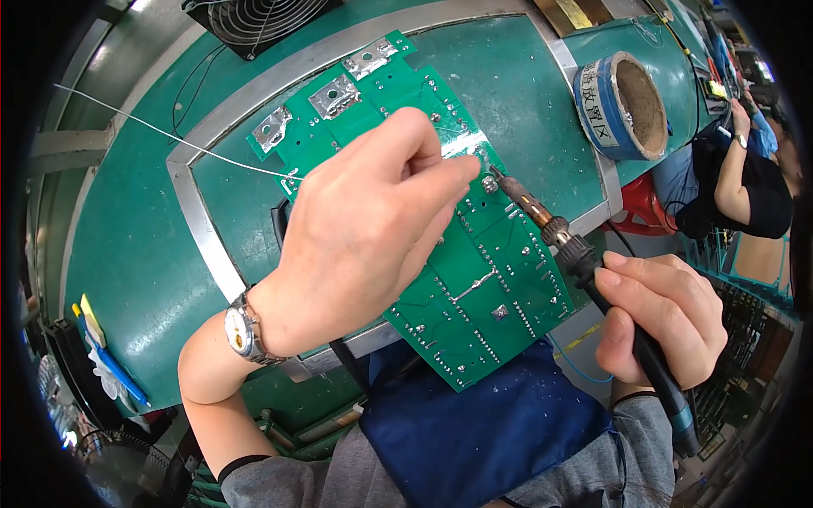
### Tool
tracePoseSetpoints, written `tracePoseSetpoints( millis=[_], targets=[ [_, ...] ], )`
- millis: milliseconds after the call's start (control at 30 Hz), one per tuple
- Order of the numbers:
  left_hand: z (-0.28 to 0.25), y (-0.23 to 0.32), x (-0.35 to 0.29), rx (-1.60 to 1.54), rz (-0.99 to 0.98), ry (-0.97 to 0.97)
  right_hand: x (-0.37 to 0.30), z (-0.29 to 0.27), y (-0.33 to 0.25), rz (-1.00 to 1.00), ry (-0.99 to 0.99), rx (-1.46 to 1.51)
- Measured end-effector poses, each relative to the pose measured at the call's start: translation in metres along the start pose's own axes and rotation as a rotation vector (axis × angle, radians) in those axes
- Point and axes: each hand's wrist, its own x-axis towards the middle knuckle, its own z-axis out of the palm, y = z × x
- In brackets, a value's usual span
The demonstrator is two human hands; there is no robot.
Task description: The person places a circuit board on a workbench and solders connections using a soldering iron and solder wire. The person then turns the circuit board over, touches and solders components on the opposite side, and flips the board back to solder additional joints.
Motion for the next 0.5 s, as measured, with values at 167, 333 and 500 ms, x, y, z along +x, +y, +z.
tracePoseSetpoints(
  millis=[167,333,500],
  targets=[
    [-0.003,0.007,-0.003,0.027,-0.002,-0.021,-0.012,-0.012,-0.002,0.02,0.027,-0.025],
    [0.003,0.008,-0.011,0.004,0.04,-0.065,-0.018,-0.01,-0.003,0.044,-0.011,0.028],
    [0.012,0.005,-0.011,0.008,0.097,-0.047,-0.021,-0.003,-0.001,0.016,0.028,0.027]
  ],
)
